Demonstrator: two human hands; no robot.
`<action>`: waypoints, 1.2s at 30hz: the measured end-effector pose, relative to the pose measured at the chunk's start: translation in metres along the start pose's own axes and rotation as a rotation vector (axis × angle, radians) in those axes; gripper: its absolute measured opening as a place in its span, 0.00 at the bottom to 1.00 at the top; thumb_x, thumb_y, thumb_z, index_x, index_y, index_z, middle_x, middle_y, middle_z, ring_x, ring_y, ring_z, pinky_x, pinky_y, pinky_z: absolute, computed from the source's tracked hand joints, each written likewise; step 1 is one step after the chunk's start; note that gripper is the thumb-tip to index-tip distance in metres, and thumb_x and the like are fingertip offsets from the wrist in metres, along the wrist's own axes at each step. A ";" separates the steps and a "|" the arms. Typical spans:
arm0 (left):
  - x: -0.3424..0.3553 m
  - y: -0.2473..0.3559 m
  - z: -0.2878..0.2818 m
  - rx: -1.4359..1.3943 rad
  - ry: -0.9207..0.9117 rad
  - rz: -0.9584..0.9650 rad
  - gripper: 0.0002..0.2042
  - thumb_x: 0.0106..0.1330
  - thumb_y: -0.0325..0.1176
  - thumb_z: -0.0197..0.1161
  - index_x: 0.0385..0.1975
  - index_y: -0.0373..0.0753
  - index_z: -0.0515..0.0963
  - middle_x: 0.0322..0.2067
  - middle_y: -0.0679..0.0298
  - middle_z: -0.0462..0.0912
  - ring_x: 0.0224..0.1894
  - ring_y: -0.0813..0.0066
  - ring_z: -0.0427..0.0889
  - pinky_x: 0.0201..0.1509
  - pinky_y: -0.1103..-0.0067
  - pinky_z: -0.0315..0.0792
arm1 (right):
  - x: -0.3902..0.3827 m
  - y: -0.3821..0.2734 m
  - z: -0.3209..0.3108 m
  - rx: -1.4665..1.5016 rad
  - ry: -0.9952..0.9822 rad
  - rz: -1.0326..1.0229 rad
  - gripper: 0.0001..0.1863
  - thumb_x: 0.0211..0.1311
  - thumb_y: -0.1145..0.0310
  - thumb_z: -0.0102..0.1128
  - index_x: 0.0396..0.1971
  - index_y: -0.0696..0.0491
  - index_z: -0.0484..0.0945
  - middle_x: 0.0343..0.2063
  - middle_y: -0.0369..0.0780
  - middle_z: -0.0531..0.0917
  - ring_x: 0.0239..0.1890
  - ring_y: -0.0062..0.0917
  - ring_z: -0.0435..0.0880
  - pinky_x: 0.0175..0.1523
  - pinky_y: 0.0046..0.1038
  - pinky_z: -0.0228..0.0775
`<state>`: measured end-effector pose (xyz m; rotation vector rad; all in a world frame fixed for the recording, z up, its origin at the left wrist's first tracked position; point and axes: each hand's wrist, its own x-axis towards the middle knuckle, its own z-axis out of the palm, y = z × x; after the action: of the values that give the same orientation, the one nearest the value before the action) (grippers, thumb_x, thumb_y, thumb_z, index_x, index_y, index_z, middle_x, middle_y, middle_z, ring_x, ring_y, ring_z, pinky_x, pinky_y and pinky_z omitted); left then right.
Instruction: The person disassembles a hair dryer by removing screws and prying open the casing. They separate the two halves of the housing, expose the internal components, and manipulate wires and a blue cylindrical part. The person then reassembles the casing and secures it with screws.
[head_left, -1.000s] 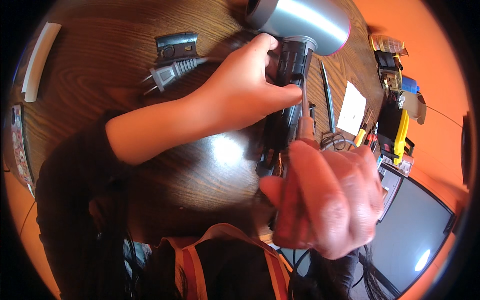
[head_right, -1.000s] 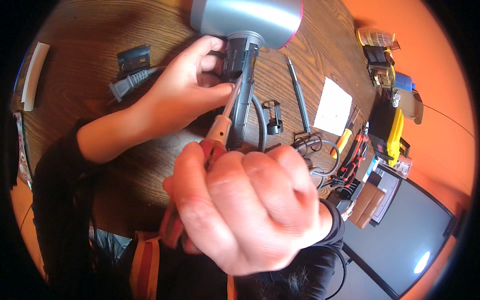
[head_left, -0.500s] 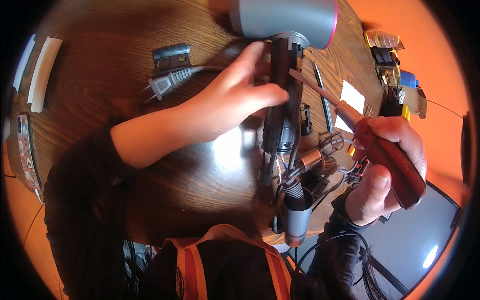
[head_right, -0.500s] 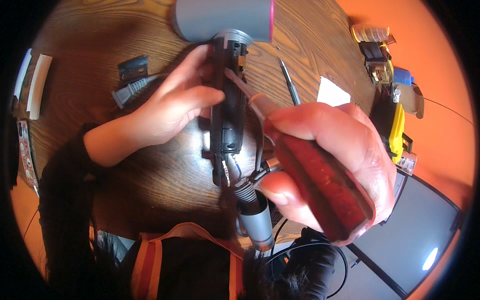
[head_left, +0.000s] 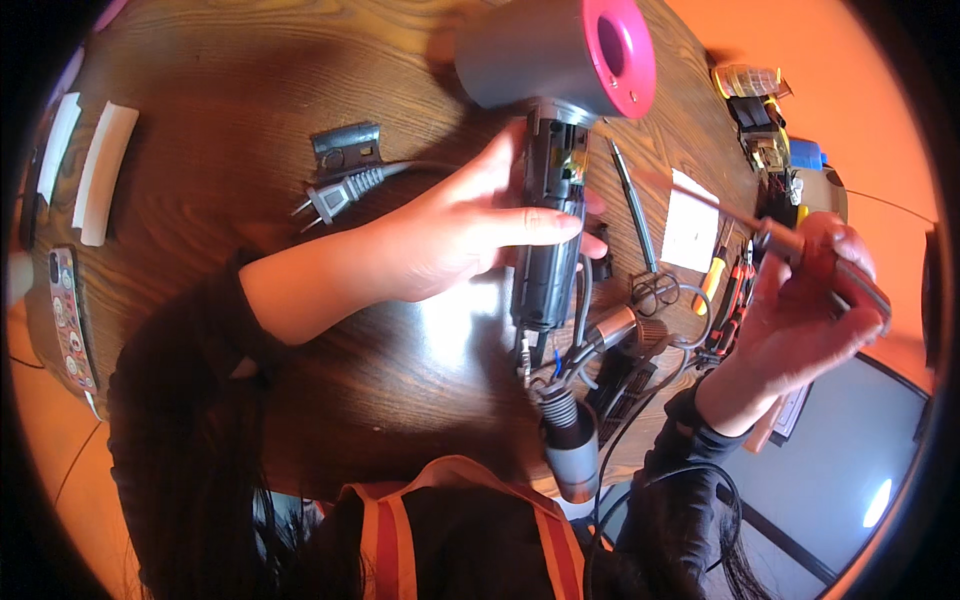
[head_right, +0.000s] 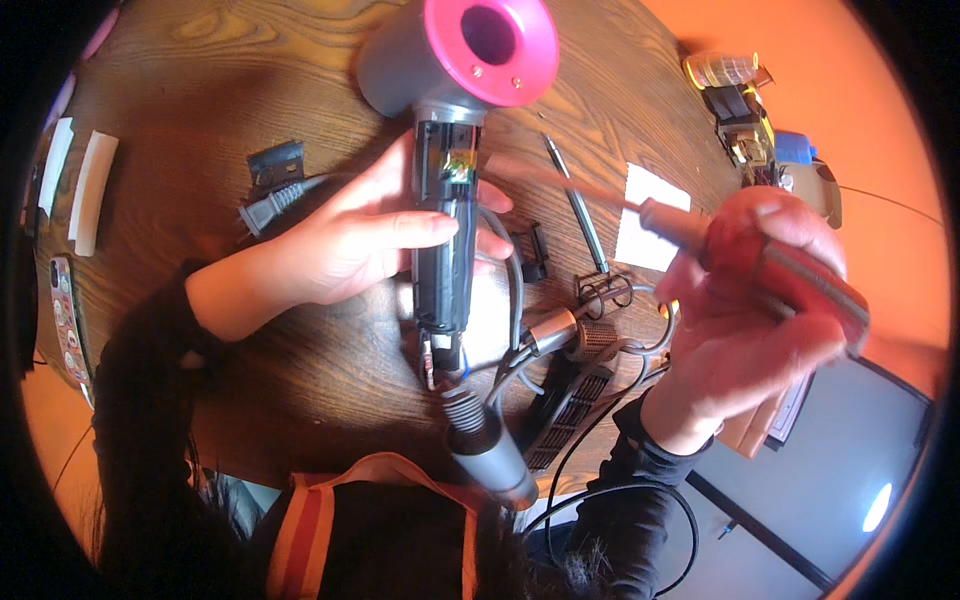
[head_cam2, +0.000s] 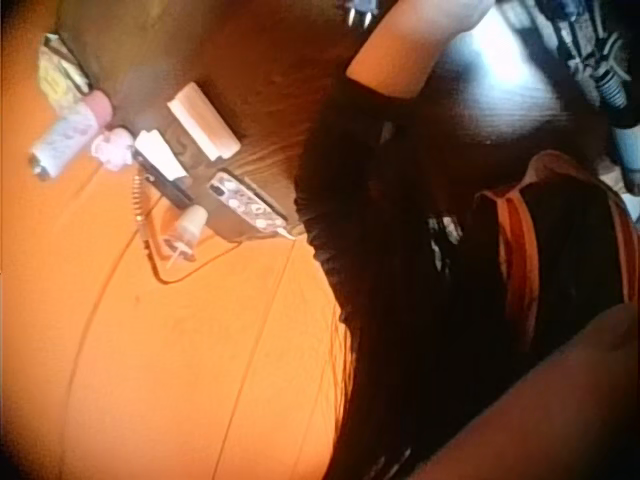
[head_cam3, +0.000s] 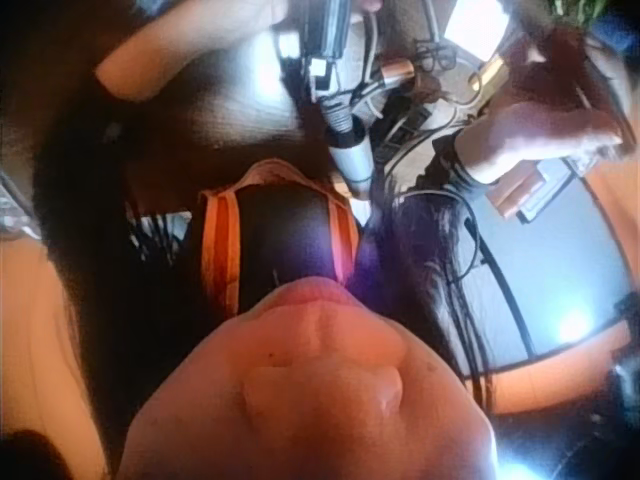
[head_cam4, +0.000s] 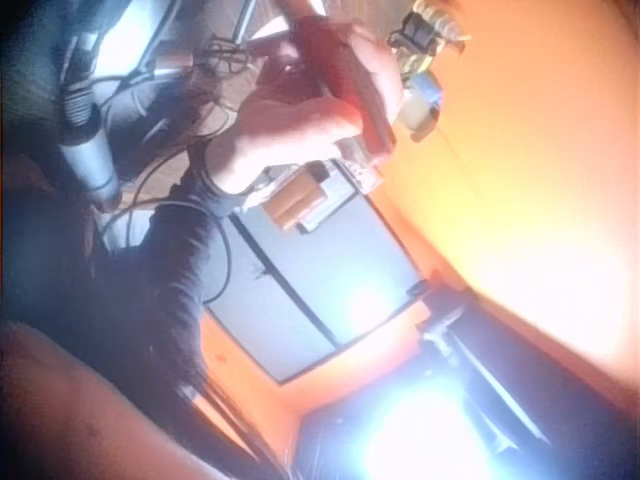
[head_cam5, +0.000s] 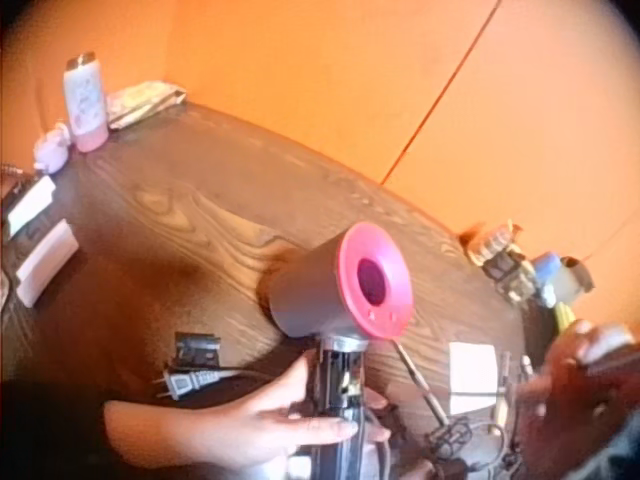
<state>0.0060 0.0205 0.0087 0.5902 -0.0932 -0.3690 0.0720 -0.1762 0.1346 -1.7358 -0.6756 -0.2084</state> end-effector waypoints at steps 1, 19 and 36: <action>0.000 0.001 0.000 -0.017 -0.012 -0.003 0.33 0.61 0.27 0.55 0.62 0.44 0.45 0.50 0.53 0.67 0.48 0.58 0.75 0.51 0.62 0.72 | -0.001 0.006 -0.006 0.137 -0.026 0.022 0.34 0.58 0.37 0.43 0.43 0.56 0.70 0.32 0.51 0.76 0.23 0.28 0.78 0.18 0.15 0.64; -0.005 0.009 0.018 0.280 -0.152 0.011 0.33 0.59 0.33 0.59 0.62 0.46 0.47 0.45 0.50 0.69 0.49 0.53 0.74 0.45 0.66 0.74 | -0.046 0.017 -0.017 0.814 0.320 0.200 0.12 0.60 0.73 0.54 0.43 0.55 0.68 0.35 0.48 0.81 0.24 0.22 0.77 0.29 0.21 0.69; -0.015 -0.016 0.017 0.236 -0.057 0.068 0.22 0.64 0.40 0.49 0.56 0.38 0.60 0.47 0.56 0.71 0.42 0.67 0.77 0.35 0.76 0.77 | -0.097 0.044 0.027 0.667 0.355 -0.174 0.16 0.67 0.62 0.44 0.48 0.54 0.57 0.35 0.52 0.78 0.25 0.26 0.78 0.30 0.23 0.72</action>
<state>-0.0162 0.0053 0.0142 0.8073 -0.2132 -0.3109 0.0109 -0.1889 0.0436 -0.9707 -0.5485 -0.3562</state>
